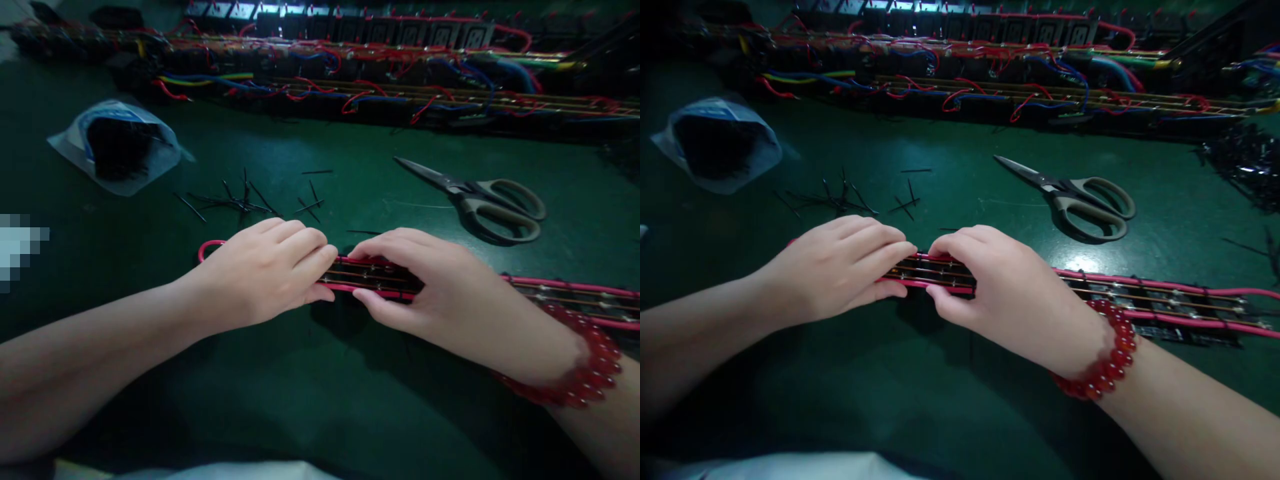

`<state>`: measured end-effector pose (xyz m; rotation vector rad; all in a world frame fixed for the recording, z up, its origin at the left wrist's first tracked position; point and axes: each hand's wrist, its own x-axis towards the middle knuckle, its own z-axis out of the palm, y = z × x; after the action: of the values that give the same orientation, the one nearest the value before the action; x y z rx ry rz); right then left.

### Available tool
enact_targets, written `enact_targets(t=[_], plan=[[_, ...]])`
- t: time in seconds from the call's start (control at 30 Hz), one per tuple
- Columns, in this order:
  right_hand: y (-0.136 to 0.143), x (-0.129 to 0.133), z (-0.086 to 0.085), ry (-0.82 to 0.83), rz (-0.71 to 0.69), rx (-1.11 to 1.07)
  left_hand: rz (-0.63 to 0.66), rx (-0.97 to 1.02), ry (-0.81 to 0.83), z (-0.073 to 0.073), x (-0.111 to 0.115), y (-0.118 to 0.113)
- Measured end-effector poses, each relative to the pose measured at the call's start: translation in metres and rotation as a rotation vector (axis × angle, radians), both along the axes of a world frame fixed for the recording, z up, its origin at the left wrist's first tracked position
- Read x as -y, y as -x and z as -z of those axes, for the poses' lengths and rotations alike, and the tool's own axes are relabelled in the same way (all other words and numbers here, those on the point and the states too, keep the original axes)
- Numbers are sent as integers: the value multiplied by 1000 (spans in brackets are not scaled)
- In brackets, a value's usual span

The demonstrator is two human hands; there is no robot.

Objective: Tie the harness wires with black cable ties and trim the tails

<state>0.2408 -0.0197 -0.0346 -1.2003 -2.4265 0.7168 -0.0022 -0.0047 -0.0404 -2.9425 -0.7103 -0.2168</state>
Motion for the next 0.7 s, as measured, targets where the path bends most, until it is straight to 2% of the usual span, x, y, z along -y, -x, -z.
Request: enact_targets(t=[0.2, 0.43, 0.7], plan=[[-2, -2, -2, 39, 1, -9, 13, 17, -75, -4, -5, 4], [-1, -4, -4, 46, 2, 5, -56, 59, 61, 0, -8, 5], [0, -2, -3, 64, -21, 9, -10, 17, -11, -6, -9, 4]])
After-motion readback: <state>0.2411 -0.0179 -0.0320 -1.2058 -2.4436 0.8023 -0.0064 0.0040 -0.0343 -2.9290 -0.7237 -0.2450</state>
